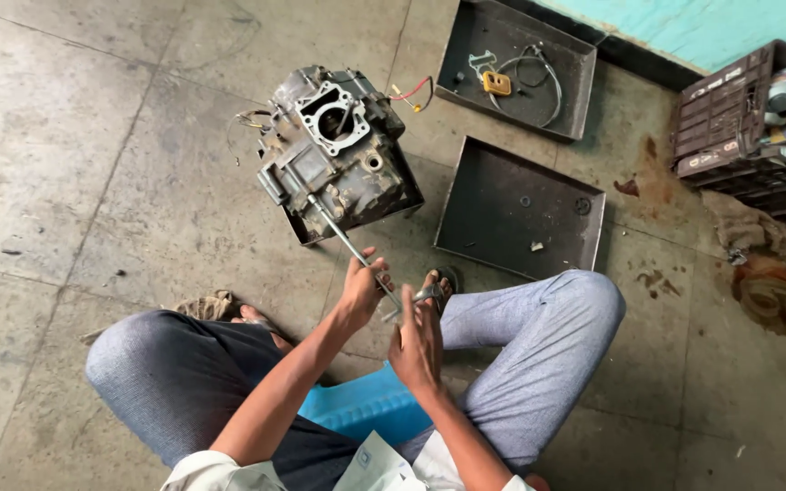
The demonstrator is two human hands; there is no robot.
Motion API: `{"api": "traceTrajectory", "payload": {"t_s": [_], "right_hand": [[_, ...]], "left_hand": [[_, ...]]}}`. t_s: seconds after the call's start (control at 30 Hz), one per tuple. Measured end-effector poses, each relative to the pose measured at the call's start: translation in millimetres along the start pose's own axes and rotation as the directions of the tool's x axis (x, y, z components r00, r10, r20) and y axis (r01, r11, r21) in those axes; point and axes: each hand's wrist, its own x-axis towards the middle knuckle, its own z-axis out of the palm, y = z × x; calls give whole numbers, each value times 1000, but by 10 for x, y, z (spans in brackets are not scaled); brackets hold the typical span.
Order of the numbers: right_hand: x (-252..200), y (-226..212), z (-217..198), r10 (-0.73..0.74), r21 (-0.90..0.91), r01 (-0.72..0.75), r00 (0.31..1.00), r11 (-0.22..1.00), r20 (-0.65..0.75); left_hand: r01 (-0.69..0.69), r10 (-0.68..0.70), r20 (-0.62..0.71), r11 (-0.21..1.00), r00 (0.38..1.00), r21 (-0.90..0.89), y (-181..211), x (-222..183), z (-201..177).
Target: Using a T-handle socket wrench to loosen or tighten bolts on a motorcycle engine casing while seated on a stool.
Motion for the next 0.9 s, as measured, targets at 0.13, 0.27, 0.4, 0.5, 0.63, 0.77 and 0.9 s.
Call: {"api": "traceTrajectory", "payload": {"t_s": [0.13, 0.27, 0.4, 0.5, 0.63, 0.77, 0.9], "right_hand": [[-341, 372, 320, 481, 565, -445, 872, 695, 96], [-237, 408, 147, 582, 792, -601, 610, -101, 537], [-526, 322, 231, 140, 785, -614, 773, -77, 618], [-840, 457, 523, 120, 680, -733, 675, -2, 728], [-195, 459, 95, 428, 588, -649, 411, -483, 805], [-247, 561, -2, 151, 565, -498, 648, -658, 746], [-394, 382, 81, -158, 517, -794, 583, -320, 797]], "left_hand": [[8, -9, 28, 999, 1000, 39, 54, -37, 63], [7, -7, 1, 995, 1000, 99, 104, -65, 24], [27, -25, -22, 996, 999, 81, 186, -117, 87], [32, -33, 13, 999, 999, 33, 200, -131, 104], [20, -21, 48, 1000, 999, 5, 181, -104, 67], [34, -33, 37, 999, 999, -17, 163, -112, 105], [56, -51, 64, 995, 997, -79, 213, -62, 94]]}}
